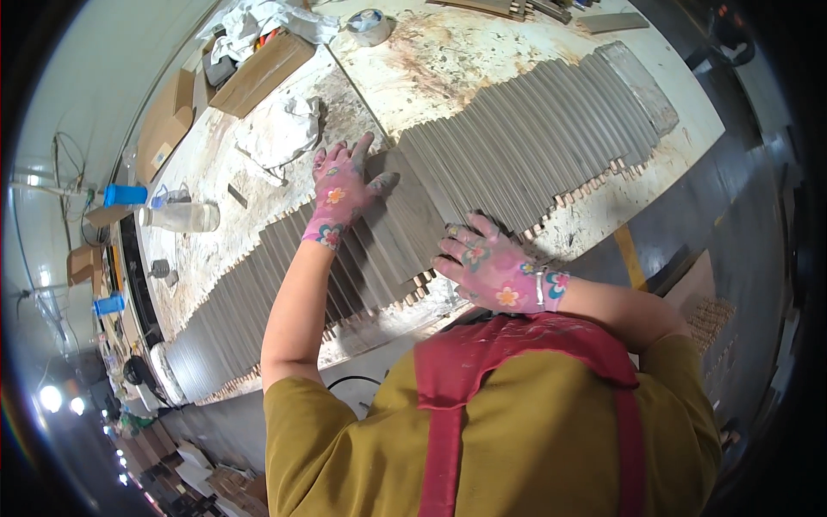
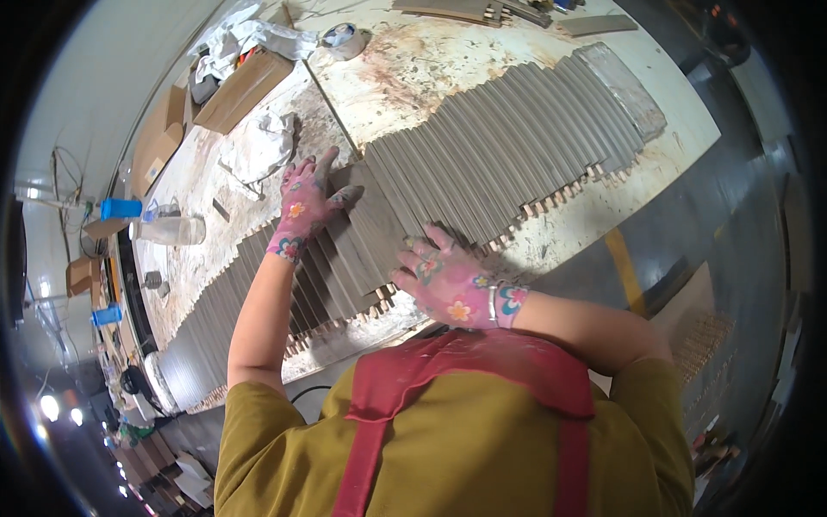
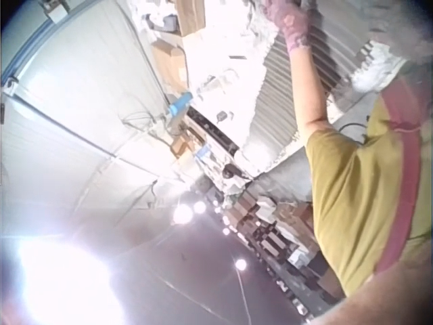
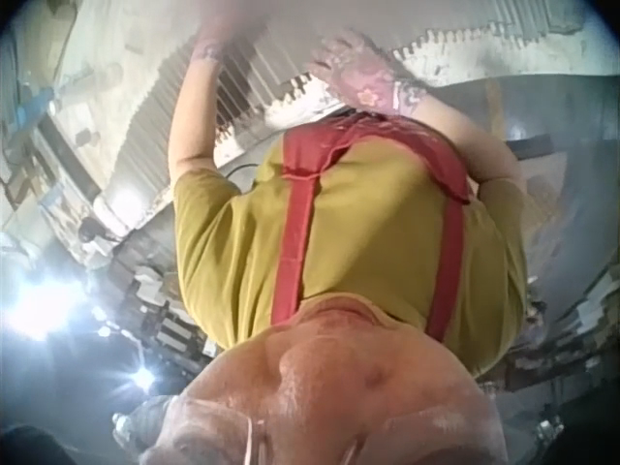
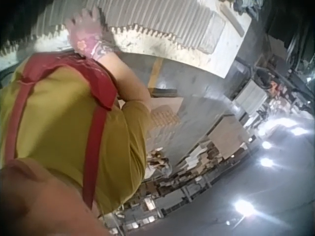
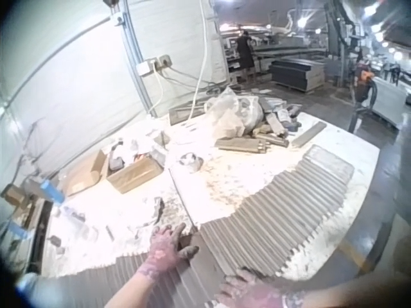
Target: The person wipes a row of bamboo slats using a white cloth, then picks up and inspects a small dark stone-like object, and finally moves the row of slats along the workbench.
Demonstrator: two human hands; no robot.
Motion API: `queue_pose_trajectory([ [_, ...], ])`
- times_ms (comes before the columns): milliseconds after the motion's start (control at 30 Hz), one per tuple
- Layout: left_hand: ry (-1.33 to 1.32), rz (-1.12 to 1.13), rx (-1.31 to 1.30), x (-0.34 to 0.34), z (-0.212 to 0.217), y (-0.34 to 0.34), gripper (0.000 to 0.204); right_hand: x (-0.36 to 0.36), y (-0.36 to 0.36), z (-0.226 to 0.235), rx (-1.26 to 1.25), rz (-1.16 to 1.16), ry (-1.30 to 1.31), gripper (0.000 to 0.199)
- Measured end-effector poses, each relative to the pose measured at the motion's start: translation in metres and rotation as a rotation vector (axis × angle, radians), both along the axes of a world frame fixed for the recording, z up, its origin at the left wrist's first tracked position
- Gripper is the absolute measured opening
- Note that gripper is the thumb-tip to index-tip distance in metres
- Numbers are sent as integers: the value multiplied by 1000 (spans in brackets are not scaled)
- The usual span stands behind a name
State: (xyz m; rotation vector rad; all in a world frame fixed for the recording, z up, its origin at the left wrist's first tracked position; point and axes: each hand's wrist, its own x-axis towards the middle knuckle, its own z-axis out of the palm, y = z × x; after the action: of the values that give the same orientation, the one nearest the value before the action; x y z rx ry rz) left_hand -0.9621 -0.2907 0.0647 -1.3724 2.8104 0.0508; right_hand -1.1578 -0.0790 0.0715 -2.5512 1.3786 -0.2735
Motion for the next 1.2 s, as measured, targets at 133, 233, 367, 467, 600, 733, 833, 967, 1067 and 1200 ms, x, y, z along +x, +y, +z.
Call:
queue_pose_trajectory([
  [133, 32, 41, 137, 4, 6, -1, 75, 10, 2, -17, 53, 32, 259, 51],
  [233, 209, 4, 283, 16, 5, -1, 66, 12, 5, -7, 152, 7, 194, 43],
  [367, 569, 135, 664, 25, 8, 1, 50, 7, 0, -30, 68, -31, 82, 52],
  [467, 695, 196, 824, 33, 10, 3, 46, 10, -9, -23, 58, -9, 185, 56],
  [600, 650, 207, 798, 47, 11, 10, 53, 9, -15, -12, 142, 64, 149, 61],
  [733, 73, -177, 213, 46, 34, 38, 69, 14, -11, -5, 149, 5, 165, 61],
  [833, -17, -172, 214, 52, 44, 54, 85, 24, -25, 19, 277, -59, 175, 63],
  [967, -31, -118, 197, 65, 44, 69, 97, 41, -33, 14, 219, -144, 257, 71],
  [1067, -86, -98, 202, 73, 36, 74, 101, 46, -46, 8, 297, -247, 195, 73],
  [1200, -14, -126, 163, 70, 26, 76, 103, 42, -62, 25, 490, -321, 30, 74],
])
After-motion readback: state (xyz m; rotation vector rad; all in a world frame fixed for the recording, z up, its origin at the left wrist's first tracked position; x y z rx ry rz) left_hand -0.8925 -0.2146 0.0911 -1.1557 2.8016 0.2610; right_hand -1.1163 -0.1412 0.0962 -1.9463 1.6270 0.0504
